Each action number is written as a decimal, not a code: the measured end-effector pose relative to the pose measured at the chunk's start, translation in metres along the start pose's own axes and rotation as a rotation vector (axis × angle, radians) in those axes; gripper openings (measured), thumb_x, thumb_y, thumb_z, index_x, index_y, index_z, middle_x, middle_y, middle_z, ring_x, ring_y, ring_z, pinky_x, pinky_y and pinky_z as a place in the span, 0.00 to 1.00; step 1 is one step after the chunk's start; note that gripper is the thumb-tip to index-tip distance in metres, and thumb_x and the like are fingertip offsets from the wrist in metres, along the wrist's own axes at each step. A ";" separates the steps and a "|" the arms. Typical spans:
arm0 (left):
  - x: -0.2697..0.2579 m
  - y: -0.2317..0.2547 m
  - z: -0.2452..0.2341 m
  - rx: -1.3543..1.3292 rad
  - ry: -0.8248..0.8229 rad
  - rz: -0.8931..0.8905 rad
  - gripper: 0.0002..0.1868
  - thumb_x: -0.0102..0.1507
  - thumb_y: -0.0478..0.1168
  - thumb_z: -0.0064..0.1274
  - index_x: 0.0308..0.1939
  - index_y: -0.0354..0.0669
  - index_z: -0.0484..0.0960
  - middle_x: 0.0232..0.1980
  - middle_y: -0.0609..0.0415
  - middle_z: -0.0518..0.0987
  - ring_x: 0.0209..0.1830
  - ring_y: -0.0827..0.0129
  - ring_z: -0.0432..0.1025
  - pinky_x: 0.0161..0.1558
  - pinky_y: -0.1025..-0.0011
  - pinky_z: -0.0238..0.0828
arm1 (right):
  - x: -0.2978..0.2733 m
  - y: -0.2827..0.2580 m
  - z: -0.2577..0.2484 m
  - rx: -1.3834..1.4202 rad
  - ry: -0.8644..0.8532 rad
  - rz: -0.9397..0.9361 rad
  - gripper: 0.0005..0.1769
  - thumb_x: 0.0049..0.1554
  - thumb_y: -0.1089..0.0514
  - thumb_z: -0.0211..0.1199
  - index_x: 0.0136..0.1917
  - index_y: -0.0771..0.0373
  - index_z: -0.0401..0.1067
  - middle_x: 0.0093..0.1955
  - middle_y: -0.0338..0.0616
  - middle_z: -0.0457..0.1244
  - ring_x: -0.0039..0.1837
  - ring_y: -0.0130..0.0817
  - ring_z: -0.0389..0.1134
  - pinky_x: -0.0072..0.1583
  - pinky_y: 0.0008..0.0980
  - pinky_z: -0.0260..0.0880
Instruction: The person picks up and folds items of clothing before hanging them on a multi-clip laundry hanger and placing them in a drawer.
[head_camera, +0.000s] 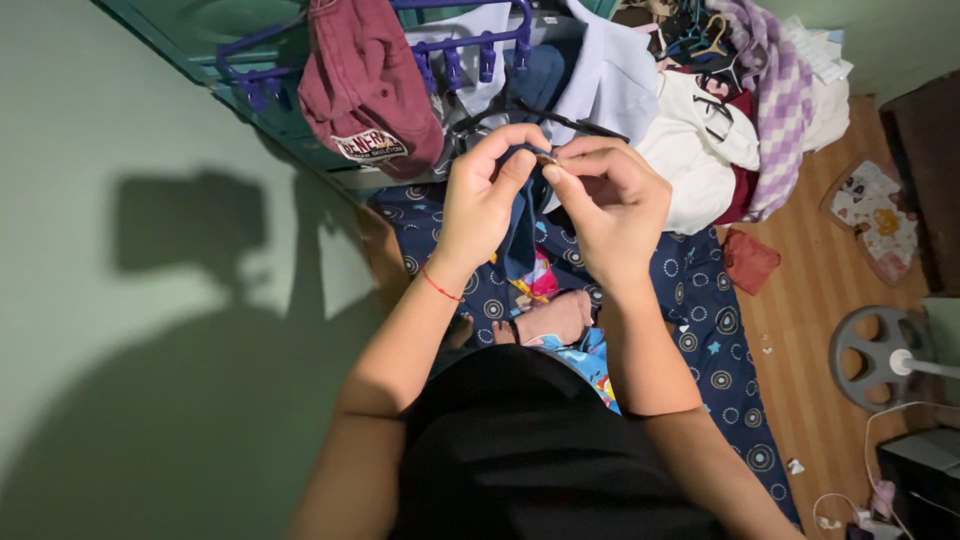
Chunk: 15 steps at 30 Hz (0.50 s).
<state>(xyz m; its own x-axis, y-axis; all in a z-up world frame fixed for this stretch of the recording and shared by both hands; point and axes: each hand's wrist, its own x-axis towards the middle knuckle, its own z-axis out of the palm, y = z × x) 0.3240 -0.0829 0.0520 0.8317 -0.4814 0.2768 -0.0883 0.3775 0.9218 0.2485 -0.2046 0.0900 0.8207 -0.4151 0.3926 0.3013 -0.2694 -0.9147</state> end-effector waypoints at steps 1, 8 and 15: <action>0.000 -0.004 -0.001 -0.068 0.003 -0.016 0.10 0.71 0.39 0.47 0.48 0.34 0.76 0.45 0.60 0.75 0.46 0.80 0.66 0.52 0.79 0.64 | 0.001 0.001 -0.001 0.024 -0.020 -0.013 0.04 0.56 0.72 0.67 0.44 0.72 0.73 0.51 0.43 0.65 0.49 0.22 0.65 0.50 0.20 0.66; 0.000 -0.001 -0.008 -0.120 -0.074 -0.057 0.10 0.71 0.38 0.47 0.50 0.33 0.76 0.47 0.60 0.75 0.48 0.80 0.67 0.55 0.79 0.64 | 0.000 -0.005 -0.005 -0.053 -0.046 -0.001 0.04 0.54 0.72 0.67 0.42 0.71 0.73 0.50 0.45 0.66 0.47 0.25 0.66 0.47 0.21 0.66; 0.000 0.035 -0.012 0.196 -0.153 0.079 0.09 0.72 0.35 0.42 0.48 0.33 0.78 0.48 0.59 0.79 0.50 0.80 0.71 0.57 0.79 0.67 | 0.002 -0.014 -0.011 -0.319 -0.062 -0.464 0.09 0.52 0.73 0.70 0.43 0.71 0.71 0.47 0.50 0.66 0.50 0.40 0.69 0.53 0.31 0.69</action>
